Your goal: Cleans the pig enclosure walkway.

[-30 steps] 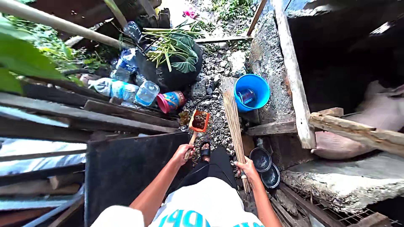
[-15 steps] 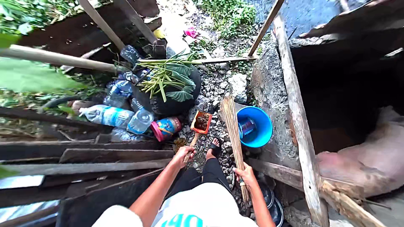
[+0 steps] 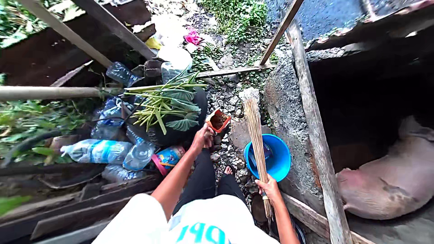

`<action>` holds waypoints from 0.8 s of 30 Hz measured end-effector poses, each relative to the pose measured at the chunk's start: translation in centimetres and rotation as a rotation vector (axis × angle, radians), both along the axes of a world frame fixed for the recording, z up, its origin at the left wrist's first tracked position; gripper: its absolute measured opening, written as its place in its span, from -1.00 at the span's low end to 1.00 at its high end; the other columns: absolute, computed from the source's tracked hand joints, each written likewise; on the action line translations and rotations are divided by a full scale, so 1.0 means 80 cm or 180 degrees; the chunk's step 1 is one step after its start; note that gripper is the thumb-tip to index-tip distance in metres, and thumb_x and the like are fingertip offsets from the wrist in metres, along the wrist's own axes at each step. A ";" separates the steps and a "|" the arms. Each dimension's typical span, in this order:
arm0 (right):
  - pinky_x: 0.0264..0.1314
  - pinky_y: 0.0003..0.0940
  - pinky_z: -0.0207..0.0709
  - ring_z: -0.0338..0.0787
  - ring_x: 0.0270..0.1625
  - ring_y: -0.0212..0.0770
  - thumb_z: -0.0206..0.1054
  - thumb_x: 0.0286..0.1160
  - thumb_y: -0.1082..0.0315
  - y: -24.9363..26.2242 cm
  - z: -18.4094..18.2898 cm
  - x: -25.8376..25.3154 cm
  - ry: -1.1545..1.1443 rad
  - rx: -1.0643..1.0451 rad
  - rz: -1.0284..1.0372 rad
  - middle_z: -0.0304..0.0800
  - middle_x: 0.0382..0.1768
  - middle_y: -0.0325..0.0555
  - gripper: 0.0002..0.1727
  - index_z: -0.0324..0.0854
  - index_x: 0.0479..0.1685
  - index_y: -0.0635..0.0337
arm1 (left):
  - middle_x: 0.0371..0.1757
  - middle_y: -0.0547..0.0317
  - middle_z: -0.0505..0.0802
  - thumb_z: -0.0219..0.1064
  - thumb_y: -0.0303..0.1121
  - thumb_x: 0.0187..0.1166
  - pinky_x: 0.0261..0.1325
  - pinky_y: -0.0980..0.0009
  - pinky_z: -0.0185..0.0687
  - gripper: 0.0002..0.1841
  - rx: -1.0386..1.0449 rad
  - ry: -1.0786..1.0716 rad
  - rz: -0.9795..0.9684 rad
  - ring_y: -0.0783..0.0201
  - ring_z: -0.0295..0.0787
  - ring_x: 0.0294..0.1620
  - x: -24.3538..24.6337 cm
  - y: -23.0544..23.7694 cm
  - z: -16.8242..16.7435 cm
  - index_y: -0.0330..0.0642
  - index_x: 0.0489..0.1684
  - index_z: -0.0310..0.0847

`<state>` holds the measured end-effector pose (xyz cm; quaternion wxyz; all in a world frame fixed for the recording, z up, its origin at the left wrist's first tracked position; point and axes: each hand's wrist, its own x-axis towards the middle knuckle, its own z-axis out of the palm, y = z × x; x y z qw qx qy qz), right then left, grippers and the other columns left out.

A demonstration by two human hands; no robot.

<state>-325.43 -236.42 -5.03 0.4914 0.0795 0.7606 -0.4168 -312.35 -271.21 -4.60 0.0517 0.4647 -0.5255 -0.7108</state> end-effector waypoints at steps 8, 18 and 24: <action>-0.69 -0.41 0.59 0.60 -0.76 -0.30 0.52 0.35 0.61 -0.144 -0.020 -0.040 0.0196 0.0065 -0.0387 0.68 -0.64 -0.03 -0.58 0.50 0.16 0.51 | -0.34 0.24 0.81 -0.33 0.37 0.67 -0.44 0.50 0.58 -0.20 -0.0051 0.0751 -0.1300 0.43 0.66 -0.55 -0.096 -0.180 -0.009 -0.17 0.42 0.36; -0.68 -0.44 0.61 0.63 -0.76 -0.32 0.45 0.42 0.64 -0.289 -0.005 -0.108 0.0379 0.0124 -0.0722 0.67 -0.66 -0.06 -0.68 0.48 0.08 0.51 | -0.17 -0.11 0.83 0.14 -0.06 0.82 -0.02 0.04 0.78 -0.55 -0.1429 -0.0252 -0.1698 0.05 0.85 -0.25 -0.228 -0.358 0.020 -0.23 0.44 0.50; -0.64 -0.43 0.64 0.66 -0.73 -0.32 0.45 0.41 0.62 -0.334 -0.007 -0.173 0.0468 0.0057 -0.0551 0.68 -0.65 -0.08 -0.65 0.47 0.12 0.49 | 0.48 -0.42 0.58 0.27 -0.01 0.73 0.35 -0.23 0.62 -0.50 -0.2155 -0.0803 -0.1503 -0.31 0.73 0.27 -0.299 -0.450 -0.016 -0.15 0.48 0.58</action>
